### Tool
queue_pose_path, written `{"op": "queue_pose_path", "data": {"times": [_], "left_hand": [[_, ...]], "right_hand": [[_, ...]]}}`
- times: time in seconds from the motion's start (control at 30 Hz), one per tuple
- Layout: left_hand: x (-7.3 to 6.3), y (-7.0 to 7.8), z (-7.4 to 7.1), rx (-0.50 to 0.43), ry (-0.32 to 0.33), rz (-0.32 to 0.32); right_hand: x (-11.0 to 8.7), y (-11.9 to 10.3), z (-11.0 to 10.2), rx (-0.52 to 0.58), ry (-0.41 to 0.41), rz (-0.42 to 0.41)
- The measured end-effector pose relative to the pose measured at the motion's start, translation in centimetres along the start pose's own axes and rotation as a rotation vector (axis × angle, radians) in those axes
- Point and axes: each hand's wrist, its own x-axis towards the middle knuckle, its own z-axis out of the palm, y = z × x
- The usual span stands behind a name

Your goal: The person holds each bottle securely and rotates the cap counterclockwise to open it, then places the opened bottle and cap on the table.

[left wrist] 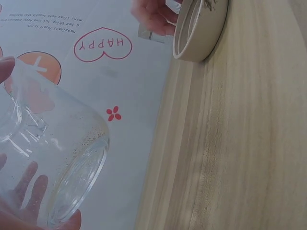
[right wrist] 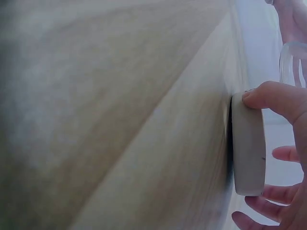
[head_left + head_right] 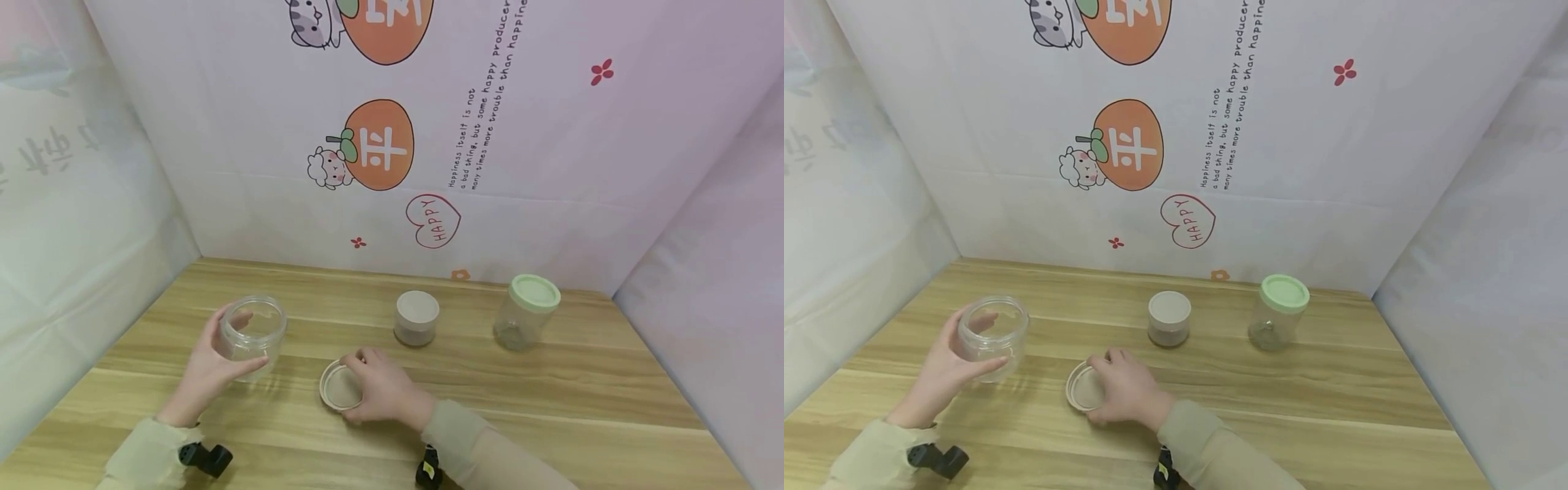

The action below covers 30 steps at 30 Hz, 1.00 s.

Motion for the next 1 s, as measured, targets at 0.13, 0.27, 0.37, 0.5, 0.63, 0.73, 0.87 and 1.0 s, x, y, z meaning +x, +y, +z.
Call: {"op": "queue_pose_path", "data": {"times": [0.13, 0.27, 0.37, 0.5, 0.63, 0.73, 0.87, 1.0], "left_hand": [[0.0, 0.1, 0.1, 0.013, 0.000, -0.012], [0.2, 0.2, 0.2, 0.005, 0.001, -0.025], [0.3, 0.3, 0.4, -0.011, 0.006, -0.031], [0.4, 0.4, 0.5, -0.011, 0.009, -0.031], [0.6, 0.4, 0.6, 0.002, 0.008, -0.037], [0.6, 0.4, 0.8, 0.001, 0.010, -0.044], [0.6, 0.4, 1.0, -0.003, 0.028, -0.055], [0.4, 0.5, 1.2, -0.009, 0.042, -0.062]], "right_hand": [[0.1, -0.2, -0.2, 0.001, -0.011, 0.007], [0.4, -0.4, -0.5, 0.001, -0.039, 0.033], [0.6, -0.5, -0.7, -0.002, -0.056, 0.053], [0.7, -0.5, -0.6, -0.011, -0.066, 0.064], [0.9, -0.7, -0.3, -0.043, -0.067, 0.067], [1.1, -1.0, -0.1, -0.055, -0.073, 0.081], [1.2, -1.4, 0.1, -0.047, -0.086, 0.103], [0.9, -1.2, 0.0, 0.004, -0.092, 0.125]]}}
